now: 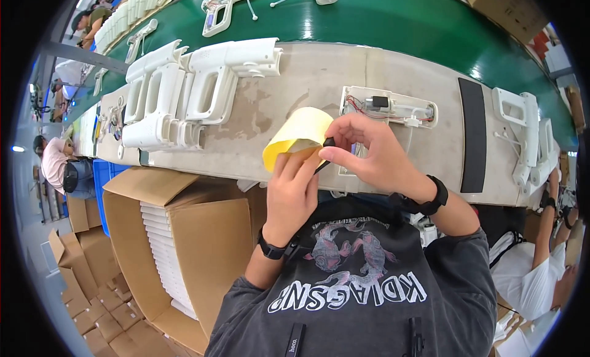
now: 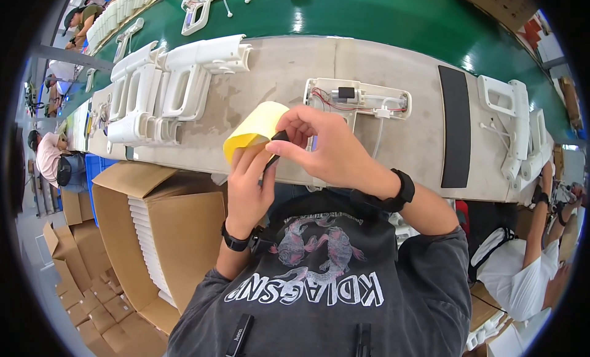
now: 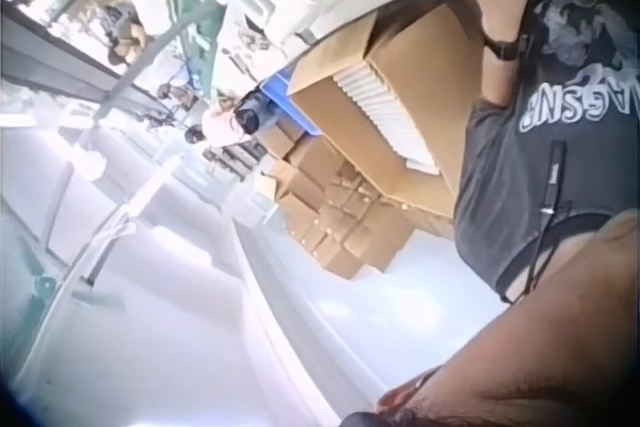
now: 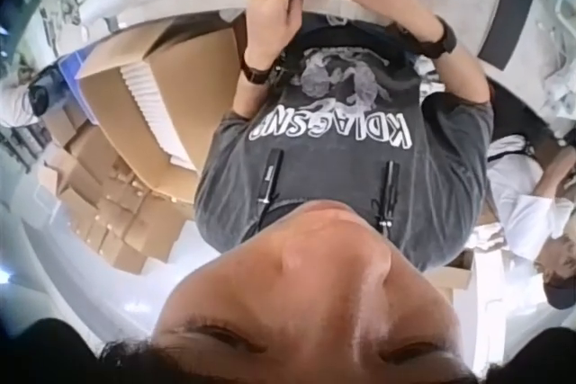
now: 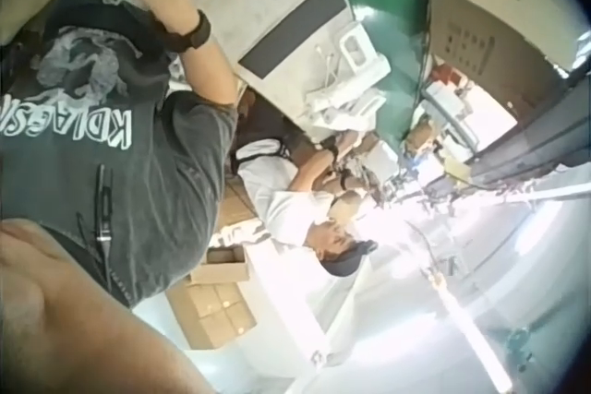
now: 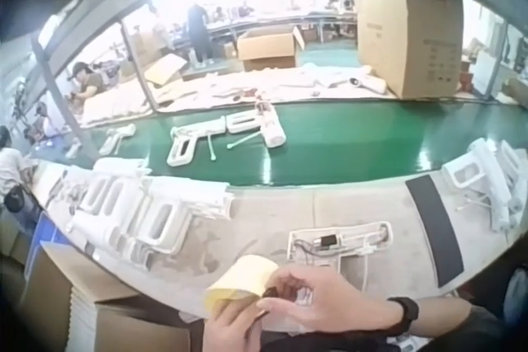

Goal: The person picks up a white plastic housing from a box, peels a black adhesive strip from a yellow backing, and presses it into the housing. They then fit a second white plastic housing piece over the first, pressing them together by hand, and place the assembled unit onto a stack.

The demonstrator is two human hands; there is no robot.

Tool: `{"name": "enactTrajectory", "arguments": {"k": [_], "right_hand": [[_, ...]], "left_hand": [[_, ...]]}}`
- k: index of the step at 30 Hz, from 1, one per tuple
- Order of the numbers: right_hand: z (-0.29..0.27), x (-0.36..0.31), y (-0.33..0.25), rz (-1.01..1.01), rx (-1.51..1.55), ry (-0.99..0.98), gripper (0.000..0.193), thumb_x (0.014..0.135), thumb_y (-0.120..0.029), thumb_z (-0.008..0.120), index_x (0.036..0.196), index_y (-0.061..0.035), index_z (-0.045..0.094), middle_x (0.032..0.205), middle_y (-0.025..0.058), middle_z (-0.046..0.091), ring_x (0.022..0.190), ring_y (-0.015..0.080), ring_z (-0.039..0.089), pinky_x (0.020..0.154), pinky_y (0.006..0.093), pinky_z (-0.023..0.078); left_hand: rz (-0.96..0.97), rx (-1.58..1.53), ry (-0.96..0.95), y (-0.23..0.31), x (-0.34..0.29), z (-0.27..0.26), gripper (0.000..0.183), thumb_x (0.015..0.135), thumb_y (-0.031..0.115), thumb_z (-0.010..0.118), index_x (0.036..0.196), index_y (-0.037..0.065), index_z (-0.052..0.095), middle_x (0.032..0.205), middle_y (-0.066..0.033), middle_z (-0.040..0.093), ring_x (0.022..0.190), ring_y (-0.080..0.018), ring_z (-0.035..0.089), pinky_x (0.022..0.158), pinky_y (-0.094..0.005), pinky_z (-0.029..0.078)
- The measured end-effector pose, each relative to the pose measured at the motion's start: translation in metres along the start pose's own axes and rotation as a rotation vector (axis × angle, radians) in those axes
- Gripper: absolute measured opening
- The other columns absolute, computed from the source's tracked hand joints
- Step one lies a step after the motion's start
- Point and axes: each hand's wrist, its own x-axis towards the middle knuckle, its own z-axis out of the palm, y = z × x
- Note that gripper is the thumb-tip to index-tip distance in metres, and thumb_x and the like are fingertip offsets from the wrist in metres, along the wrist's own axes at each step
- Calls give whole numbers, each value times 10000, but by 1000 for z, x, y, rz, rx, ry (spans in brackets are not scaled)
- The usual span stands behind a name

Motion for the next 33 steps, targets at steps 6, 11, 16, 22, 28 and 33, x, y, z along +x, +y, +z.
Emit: {"name": "enactTrajectory", "arguments": {"k": [6,11,16,22,28,33], "right_hand": [[-13,-3,0,-105,-26,-107,227,866,-38,781,1066,6,681,964,16,640,836,92,589,777,258,507],[-48,-1,6,-294,-596,67,328,818,-86,811,1119,-35,690,979,75,648,846,182,627,770,288,509],[-33,-11,51,-356,-883,59,382,799,-185,826,1119,-29,688,1017,111,635,930,295,637,824,377,532],[-28,-9,69,-318,-883,-10,385,784,-176,834,1105,-20,691,1037,104,643,955,298,637,824,386,536],[-36,-10,71,-263,-802,-19,377,757,-155,849,1077,-16,706,1034,103,659,959,295,637,826,371,536],[-37,-11,67,-330,-812,24,360,769,-143,840,1083,-28,708,1030,101,659,934,297,639,817,375,533]], "left_hand": [[-202,-296,-27,-6,3,-19,311,891,26,690,1200,4,670,1109,-167,700,1032,-322,657,888,-384,519],[-513,-903,210,-36,19,-13,564,932,130,727,1407,-47,479,1216,-177,666,1104,-190,649,948,-307,501],[-561,-463,114,-83,17,22,598,929,124,713,1425,-69,441,1255,-205,642,1131,-258,640,991,-352,495],[-400,318,150,-63,-7,7,570,924,183,711,1415,-11,496,1331,-233,584,1224,-326,585,1007,-410,483],[-579,-53,274,0,-66,-155,365,952,168,678,1264,-16,643,1176,-105,699,1062,-207,657,946,-328,503],[-856,313,138,-77,-132,-275,278,1018,91,571,1268,-8,639,1169,-102,698,1030,-178,647,932,-304,500]]}}
